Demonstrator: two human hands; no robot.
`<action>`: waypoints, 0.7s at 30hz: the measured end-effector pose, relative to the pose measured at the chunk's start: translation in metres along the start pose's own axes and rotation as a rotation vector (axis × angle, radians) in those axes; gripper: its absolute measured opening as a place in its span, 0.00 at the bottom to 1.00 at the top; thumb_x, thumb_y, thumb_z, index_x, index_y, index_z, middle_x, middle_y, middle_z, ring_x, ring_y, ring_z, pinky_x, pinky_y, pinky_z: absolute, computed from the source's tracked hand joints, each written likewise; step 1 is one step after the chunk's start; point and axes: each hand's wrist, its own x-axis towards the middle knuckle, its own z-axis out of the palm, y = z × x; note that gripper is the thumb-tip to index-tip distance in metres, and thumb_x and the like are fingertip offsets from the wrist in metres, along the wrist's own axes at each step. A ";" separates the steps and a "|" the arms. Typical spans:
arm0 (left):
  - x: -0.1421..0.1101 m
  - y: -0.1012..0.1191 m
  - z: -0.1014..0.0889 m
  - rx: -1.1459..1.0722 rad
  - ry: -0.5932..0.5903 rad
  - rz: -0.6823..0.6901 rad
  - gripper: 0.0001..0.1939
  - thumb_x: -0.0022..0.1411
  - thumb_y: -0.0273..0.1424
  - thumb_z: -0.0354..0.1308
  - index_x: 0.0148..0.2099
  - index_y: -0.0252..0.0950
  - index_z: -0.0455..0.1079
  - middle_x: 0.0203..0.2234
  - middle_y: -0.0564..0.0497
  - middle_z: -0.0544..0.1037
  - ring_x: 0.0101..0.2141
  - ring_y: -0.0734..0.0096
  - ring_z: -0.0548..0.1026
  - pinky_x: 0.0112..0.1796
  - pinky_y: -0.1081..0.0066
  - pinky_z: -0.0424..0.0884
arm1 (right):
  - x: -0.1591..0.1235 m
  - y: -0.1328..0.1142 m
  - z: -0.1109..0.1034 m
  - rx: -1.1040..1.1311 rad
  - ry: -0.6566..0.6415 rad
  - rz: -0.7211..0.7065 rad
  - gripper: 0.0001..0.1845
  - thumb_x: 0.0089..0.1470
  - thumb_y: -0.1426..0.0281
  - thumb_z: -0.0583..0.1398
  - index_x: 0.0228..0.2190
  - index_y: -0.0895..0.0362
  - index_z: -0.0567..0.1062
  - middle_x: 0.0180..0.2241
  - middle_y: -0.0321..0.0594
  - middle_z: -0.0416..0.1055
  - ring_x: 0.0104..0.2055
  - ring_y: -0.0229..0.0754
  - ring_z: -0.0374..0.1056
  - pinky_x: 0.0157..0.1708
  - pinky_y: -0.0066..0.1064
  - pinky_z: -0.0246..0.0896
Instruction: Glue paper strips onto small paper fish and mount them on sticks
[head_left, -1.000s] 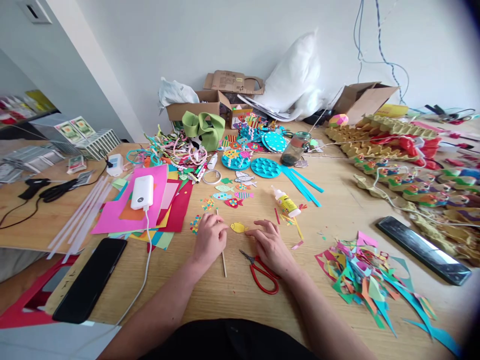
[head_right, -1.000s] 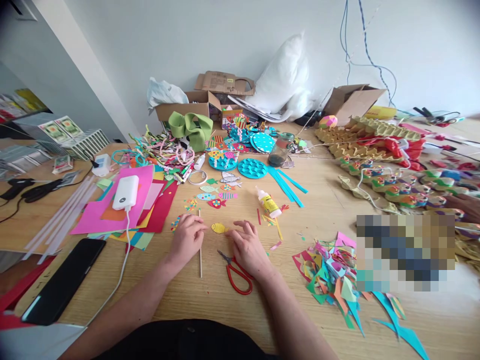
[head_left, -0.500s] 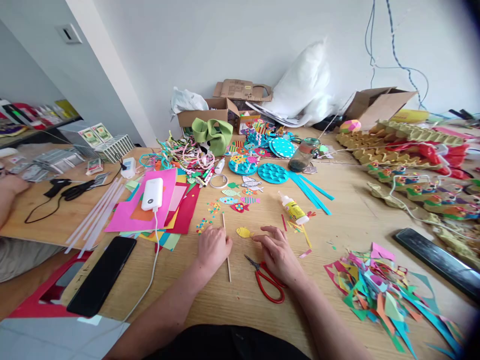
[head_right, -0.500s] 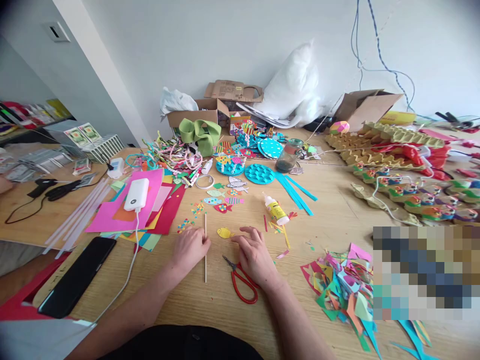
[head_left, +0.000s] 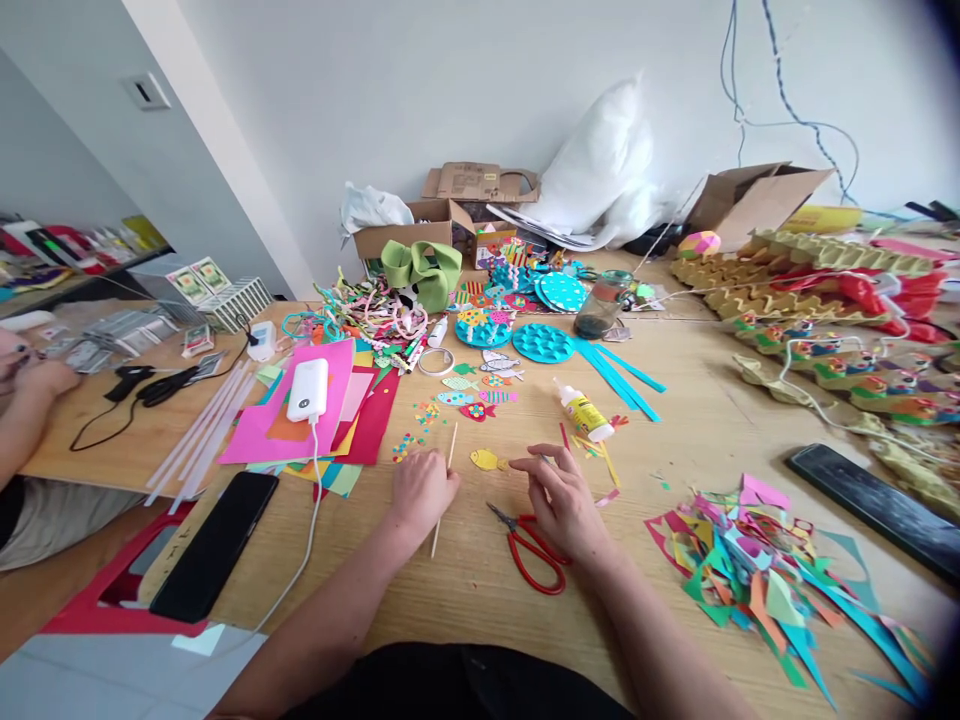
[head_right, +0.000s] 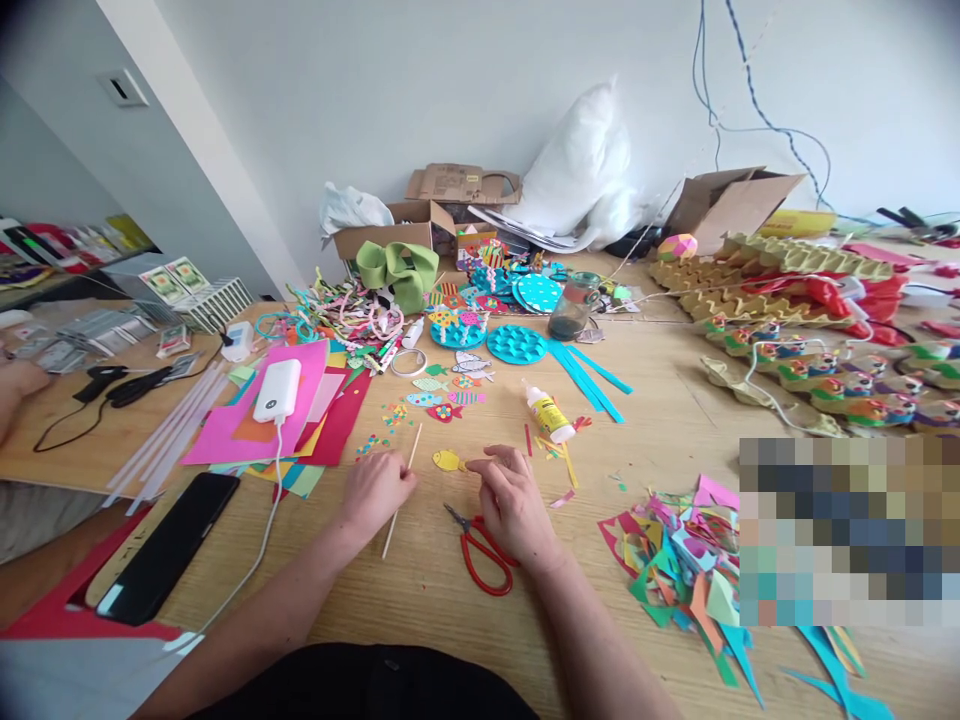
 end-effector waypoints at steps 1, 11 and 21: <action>0.000 -0.001 -0.002 -0.037 0.005 -0.016 0.09 0.54 0.30 0.53 0.29 0.35 0.74 0.26 0.43 0.77 0.32 0.60 0.75 0.32 0.67 0.66 | 0.000 -0.001 -0.001 0.002 0.023 0.002 0.20 0.55 0.80 0.50 0.47 0.52 0.69 0.33 0.42 0.71 0.48 0.49 0.63 0.42 0.45 0.63; -0.004 0.022 -0.006 -1.472 -0.234 -0.195 0.12 0.45 0.35 0.56 0.17 0.36 0.58 0.11 0.59 0.59 0.16 0.81 0.54 0.21 0.76 0.52 | 0.000 -0.039 0.007 -0.075 -0.138 -0.287 0.39 0.53 0.59 0.60 0.61 0.55 0.52 0.40 0.47 0.70 0.44 0.50 0.63 0.48 0.50 0.59; -0.013 0.065 0.008 -1.874 -0.283 -0.334 0.15 0.41 0.32 0.60 0.17 0.36 0.54 0.13 0.61 0.55 0.17 0.84 0.51 0.19 0.76 0.47 | -0.002 -0.042 0.004 -0.146 -0.007 -0.282 0.27 0.59 0.75 0.51 0.59 0.54 0.58 0.30 0.41 0.68 0.36 0.45 0.64 0.43 0.47 0.62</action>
